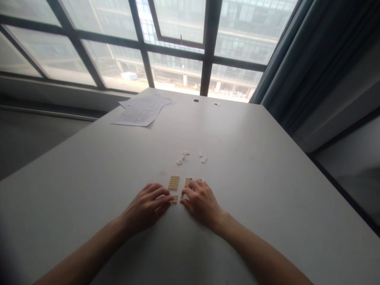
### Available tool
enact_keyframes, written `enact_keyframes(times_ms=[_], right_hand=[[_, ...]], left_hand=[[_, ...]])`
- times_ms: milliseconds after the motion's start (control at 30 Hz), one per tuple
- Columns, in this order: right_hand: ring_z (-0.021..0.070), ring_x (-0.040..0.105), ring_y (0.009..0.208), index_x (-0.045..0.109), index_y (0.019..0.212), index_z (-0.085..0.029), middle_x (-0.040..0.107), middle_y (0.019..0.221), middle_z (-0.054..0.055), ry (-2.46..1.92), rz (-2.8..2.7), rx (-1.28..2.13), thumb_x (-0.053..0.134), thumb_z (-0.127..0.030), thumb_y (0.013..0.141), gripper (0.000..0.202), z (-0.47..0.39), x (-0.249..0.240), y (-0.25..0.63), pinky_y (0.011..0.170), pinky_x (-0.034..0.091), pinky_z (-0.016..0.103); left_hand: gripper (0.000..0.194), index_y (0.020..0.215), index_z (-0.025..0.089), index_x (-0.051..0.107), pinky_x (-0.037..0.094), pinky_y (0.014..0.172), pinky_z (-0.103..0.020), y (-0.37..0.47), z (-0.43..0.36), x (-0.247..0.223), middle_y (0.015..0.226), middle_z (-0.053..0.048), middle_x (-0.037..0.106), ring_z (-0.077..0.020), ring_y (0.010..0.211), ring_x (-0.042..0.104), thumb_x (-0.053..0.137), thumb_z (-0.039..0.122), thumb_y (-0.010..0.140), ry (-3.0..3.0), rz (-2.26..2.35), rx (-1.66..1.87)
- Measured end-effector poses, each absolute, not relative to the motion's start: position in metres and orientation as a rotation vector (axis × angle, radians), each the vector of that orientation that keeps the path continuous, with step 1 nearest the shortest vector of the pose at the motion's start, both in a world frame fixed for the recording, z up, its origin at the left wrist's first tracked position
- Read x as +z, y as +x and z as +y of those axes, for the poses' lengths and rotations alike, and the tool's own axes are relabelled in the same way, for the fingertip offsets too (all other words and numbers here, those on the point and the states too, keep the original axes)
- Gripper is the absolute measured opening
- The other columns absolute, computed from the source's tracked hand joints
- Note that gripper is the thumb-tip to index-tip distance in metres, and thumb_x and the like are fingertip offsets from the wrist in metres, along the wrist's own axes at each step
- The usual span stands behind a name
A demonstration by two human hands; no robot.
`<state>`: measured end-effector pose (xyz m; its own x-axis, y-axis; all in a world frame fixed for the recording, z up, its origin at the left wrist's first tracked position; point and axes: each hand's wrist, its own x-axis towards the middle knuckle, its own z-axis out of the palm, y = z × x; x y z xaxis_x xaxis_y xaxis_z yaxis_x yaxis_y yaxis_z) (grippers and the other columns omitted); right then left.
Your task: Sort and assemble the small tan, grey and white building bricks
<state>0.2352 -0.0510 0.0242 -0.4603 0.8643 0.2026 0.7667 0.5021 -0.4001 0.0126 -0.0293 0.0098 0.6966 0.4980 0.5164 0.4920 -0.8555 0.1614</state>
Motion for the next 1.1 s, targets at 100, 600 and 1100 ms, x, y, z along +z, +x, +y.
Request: enact_keyframes(times_ms=[100,600,1100], right_hand=[[0.0231,0.051,0.093,0.065,0.093,-0.02,0.061,0.094,0.007,-1.385,-2.447,0.267,0.062,-0.027,0.085,0.011,-0.052,0.022,0.227,0.086,0.039,0.037],[0.0222,0.051,0.094,0.066,0.093,-0.021,0.062,0.094,0.005,-1.441,-2.406,0.316,0.061,-0.031,0.085,0.013,-0.052,0.019,0.221,0.088,0.035,0.038],[0.0218,0.055,0.092,0.064,0.102,-0.022,0.062,0.097,0.005,-1.499,-2.13,0.422,0.065,-0.024,0.083,0.019,-0.063,0.023,0.273,0.085,0.042,0.037]], left_hand=[[0.014,0.094,0.023,0.064,0.042,0.073,-0.031,0.013,-0.029,0.01,0.082,-0.003,0.063,-0.0158,0.078,0.054,0.054,0.016,0.086,2.892,0.834,0.837],[0.013,0.093,0.023,0.064,0.041,0.073,-0.032,0.014,-0.029,0.008,0.083,-0.003,0.063,-0.0163,0.079,0.055,0.055,0.017,0.086,2.887,0.843,0.786],[0.021,0.101,0.02,0.067,0.046,0.086,-0.037,0.009,0.002,0.018,0.098,-0.006,0.066,-0.0216,0.093,0.057,0.056,0.031,0.087,2.562,1.398,0.903]])
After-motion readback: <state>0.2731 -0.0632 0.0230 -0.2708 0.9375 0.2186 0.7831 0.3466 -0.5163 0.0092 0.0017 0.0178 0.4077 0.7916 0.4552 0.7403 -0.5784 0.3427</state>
